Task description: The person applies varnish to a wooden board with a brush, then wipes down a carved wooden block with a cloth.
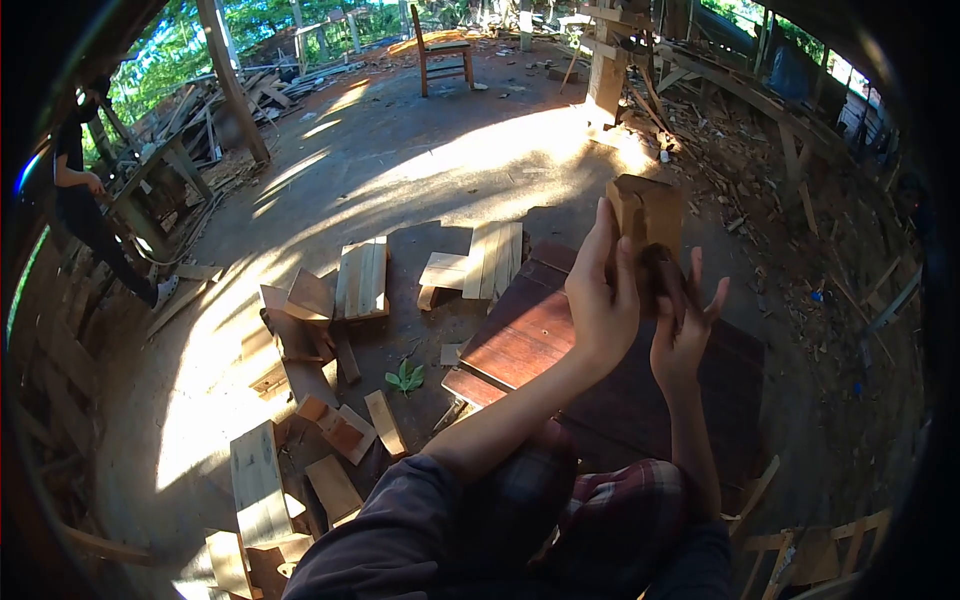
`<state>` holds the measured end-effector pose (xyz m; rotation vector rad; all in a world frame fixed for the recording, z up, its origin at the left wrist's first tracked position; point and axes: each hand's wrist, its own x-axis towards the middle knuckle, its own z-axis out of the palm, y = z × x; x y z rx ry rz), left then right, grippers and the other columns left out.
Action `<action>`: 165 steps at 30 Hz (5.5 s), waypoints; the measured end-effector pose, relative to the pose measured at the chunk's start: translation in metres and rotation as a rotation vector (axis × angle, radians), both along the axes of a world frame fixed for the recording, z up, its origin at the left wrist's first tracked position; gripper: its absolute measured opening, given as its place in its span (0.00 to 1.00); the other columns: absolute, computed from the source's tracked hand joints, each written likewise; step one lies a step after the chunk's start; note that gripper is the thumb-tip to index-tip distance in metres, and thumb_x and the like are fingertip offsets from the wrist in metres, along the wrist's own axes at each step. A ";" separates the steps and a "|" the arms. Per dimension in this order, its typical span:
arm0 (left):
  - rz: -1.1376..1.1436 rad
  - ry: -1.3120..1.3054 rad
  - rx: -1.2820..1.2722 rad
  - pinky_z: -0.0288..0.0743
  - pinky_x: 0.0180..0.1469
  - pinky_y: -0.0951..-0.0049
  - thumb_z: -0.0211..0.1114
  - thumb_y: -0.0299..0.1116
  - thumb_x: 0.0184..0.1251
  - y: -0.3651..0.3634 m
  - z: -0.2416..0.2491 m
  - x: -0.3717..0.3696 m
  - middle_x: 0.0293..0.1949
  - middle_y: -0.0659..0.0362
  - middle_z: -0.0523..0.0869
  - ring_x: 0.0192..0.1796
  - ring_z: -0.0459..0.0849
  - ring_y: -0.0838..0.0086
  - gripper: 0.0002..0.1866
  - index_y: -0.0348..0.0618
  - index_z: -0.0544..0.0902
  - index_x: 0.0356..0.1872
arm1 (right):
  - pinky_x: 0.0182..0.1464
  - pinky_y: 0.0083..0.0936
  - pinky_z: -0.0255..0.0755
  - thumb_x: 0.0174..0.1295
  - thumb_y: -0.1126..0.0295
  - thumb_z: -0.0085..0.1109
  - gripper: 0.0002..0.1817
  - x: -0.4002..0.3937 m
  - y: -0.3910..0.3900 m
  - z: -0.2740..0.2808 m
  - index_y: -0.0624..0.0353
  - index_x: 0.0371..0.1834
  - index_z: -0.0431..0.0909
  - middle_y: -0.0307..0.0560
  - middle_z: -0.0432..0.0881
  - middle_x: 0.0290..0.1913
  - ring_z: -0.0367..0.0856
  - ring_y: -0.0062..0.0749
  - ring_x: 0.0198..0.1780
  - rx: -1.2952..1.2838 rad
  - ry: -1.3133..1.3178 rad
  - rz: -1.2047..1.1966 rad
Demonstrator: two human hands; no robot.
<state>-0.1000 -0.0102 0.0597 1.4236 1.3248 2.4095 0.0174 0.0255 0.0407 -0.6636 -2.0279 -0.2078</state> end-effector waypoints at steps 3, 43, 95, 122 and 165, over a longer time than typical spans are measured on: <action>-0.015 -0.018 -0.027 0.75 0.47 0.77 0.49 0.28 0.75 -0.003 0.002 0.001 0.60 0.44 0.76 0.50 0.79 0.77 0.23 0.29 0.62 0.68 | 0.74 0.53 0.22 0.74 0.62 0.36 0.21 0.002 -0.003 0.002 0.60 0.60 0.73 0.45 0.79 0.58 0.57 0.45 0.74 -0.016 0.012 0.082; -0.213 0.159 -0.273 0.74 0.39 0.79 0.56 0.28 0.71 -0.011 0.010 -0.023 0.38 0.45 0.86 0.36 0.78 0.84 0.18 0.33 0.74 0.60 | 0.73 0.56 0.30 0.73 0.61 0.39 0.20 0.053 0.029 -0.017 0.55 0.60 0.75 0.38 0.80 0.57 0.60 0.43 0.73 0.379 -0.166 -0.175; -0.433 -0.081 -0.150 0.76 0.47 0.76 0.61 0.35 0.69 -0.006 0.002 -0.017 0.46 0.50 0.84 0.47 0.81 0.78 0.26 0.36 0.68 0.65 | 0.73 0.52 0.37 0.71 0.61 0.42 0.20 0.033 -0.015 0.000 0.56 0.58 0.76 0.41 0.78 0.59 0.58 0.43 0.73 0.178 -0.291 -0.007; -0.378 -0.005 -0.200 0.75 0.52 0.71 0.63 0.31 0.66 -0.012 0.002 -0.018 0.50 0.43 0.82 0.52 0.81 0.70 0.27 0.31 0.67 0.64 | 0.73 0.52 0.41 0.72 0.55 0.37 0.26 0.037 -0.010 -0.011 0.62 0.62 0.71 0.50 0.71 0.65 0.55 0.44 0.74 0.113 -0.298 0.041; -0.272 -0.113 -0.136 0.75 0.52 0.74 0.61 0.33 0.69 -0.002 -0.004 -0.013 0.50 0.47 0.83 0.52 0.80 0.74 0.26 0.30 0.68 0.63 | 0.71 0.49 0.43 0.72 0.55 0.35 0.26 0.027 -0.016 -0.015 0.60 0.63 0.71 0.57 0.64 0.69 0.57 0.47 0.73 -0.017 -0.152 0.093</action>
